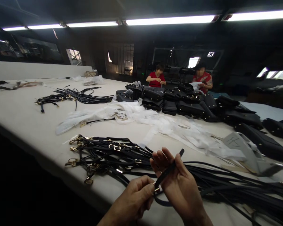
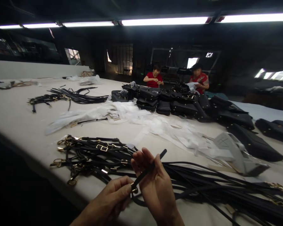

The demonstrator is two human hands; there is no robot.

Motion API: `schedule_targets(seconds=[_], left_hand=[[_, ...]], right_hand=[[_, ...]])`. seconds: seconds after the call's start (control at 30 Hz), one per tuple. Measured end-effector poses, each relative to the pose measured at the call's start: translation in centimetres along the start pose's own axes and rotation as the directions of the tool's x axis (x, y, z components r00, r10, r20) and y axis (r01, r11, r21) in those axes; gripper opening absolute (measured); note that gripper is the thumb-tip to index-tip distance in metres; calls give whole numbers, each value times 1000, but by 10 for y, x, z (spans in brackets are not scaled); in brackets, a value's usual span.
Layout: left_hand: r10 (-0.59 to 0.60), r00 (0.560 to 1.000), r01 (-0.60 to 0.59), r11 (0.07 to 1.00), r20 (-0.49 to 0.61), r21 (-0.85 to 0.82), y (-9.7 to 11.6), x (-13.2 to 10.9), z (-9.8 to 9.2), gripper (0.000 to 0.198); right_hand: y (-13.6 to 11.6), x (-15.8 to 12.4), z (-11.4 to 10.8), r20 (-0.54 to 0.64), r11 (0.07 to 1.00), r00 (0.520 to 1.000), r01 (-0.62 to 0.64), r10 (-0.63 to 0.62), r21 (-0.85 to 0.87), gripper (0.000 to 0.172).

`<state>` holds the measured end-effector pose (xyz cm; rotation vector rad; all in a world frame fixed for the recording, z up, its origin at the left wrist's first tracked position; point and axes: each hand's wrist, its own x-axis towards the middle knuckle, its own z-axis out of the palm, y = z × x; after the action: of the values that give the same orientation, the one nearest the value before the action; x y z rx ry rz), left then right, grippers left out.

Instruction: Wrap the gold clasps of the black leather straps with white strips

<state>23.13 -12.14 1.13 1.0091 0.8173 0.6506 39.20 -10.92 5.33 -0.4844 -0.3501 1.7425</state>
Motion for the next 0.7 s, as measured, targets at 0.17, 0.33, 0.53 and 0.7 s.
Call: schedule_targets(seconds=[0.17,0.33,0.53,0.7], left_hand=[[120,989,-94,958,-82,271,6,2,-4,30],[181,976,-95,858,-123,505,12,-2,-6,22],[157,982,-81,856,-108,511,8,2,-9,23],[137,985,-73,881,-105,467,6,2,-9,22]], right_hand=[[-2,-5,-25,-51,946,997,42,-62,-323,39],[1,-10,-48,-112,806,993,-47,-25,-591,32],[4,-13,-45,-169,866,981,-162,91,-473,35],[5,-16,-41,-187,867,978,-173,94,-468,33]])
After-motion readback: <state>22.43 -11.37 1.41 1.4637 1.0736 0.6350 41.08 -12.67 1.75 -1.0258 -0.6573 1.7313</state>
